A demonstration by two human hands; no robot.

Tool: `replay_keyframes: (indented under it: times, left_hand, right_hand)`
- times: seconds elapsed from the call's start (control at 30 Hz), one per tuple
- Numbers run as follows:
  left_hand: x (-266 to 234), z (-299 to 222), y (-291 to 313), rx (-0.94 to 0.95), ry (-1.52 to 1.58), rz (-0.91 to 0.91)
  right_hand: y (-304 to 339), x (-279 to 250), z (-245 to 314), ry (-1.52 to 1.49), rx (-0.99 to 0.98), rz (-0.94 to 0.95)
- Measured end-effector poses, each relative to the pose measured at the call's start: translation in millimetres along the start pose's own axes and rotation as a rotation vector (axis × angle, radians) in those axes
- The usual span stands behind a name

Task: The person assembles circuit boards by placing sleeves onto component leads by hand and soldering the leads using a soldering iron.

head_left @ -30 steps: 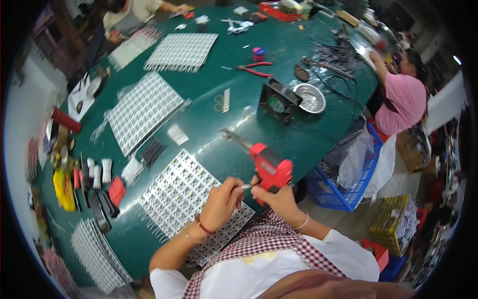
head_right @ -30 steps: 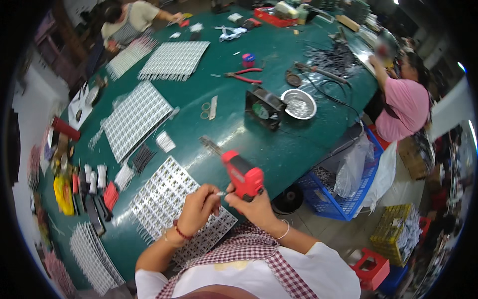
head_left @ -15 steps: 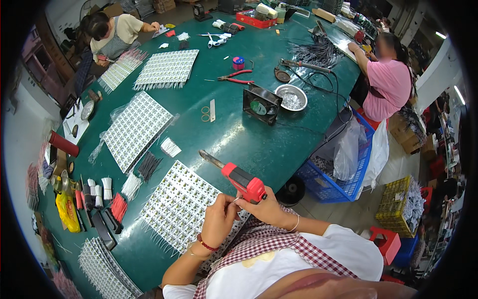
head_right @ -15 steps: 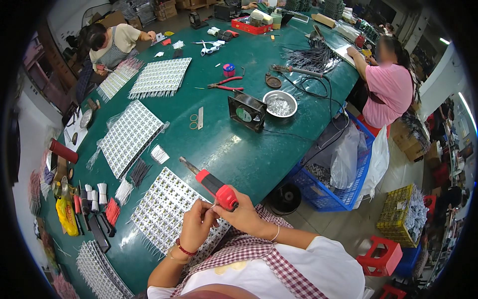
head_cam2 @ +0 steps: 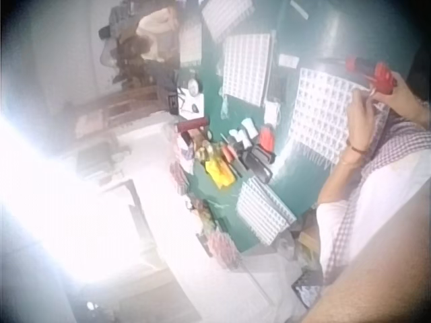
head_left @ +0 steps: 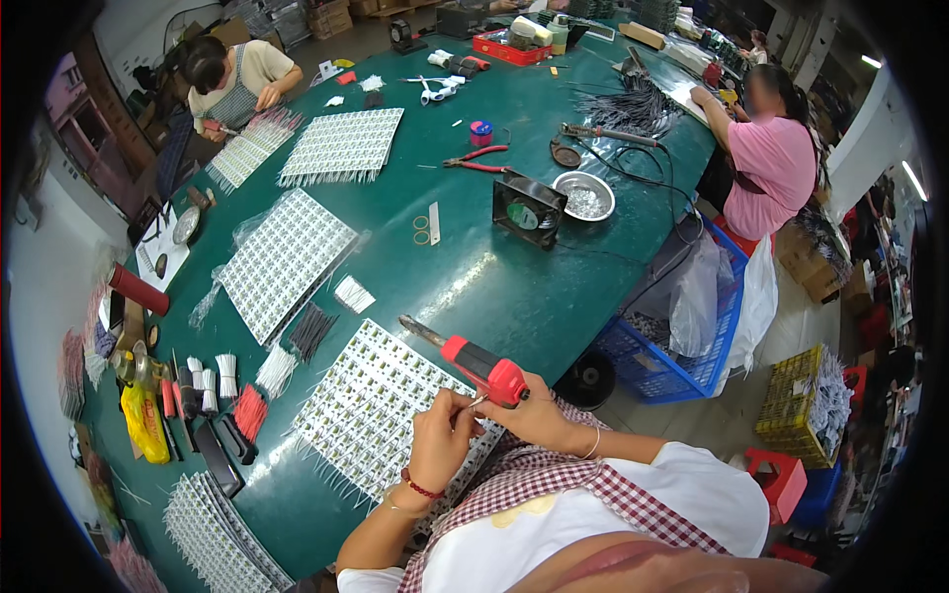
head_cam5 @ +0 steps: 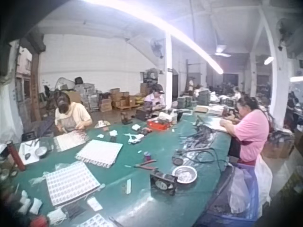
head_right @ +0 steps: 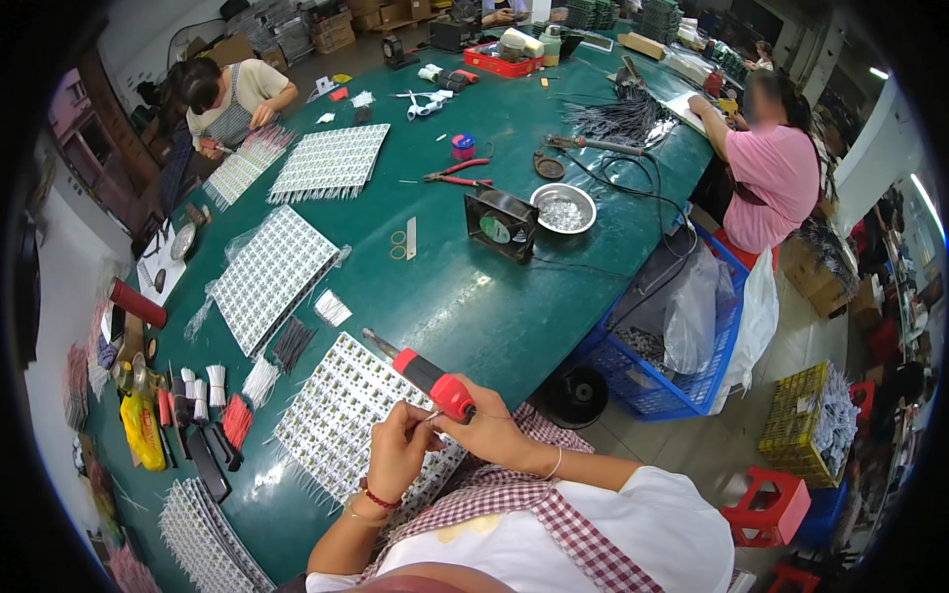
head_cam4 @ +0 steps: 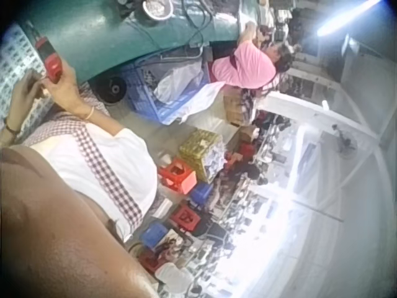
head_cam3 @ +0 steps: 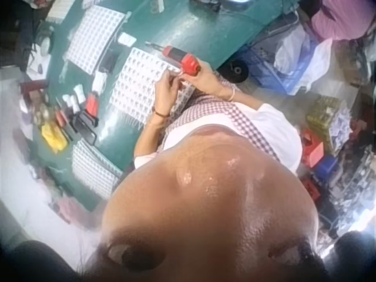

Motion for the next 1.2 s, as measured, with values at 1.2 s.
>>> replay_keyframes:
  times: [1.2]
  left_hand:
    - [-19.5, 1.4, 14.1, 0.061, -0.167, -0.068]
  right_hand:
    - [7.8, 19.2, 17.9, 0.147, -0.149, -0.052]
Point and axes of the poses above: each hand's wrist, its own y-axis away from the middle knuckle, its own x-axis out of the palm, z = x × y, the point moved 8 cm from there along -y, towards the middle knuckle, and after that the axes turned 6 degrees about z, right-handed, at the moved point
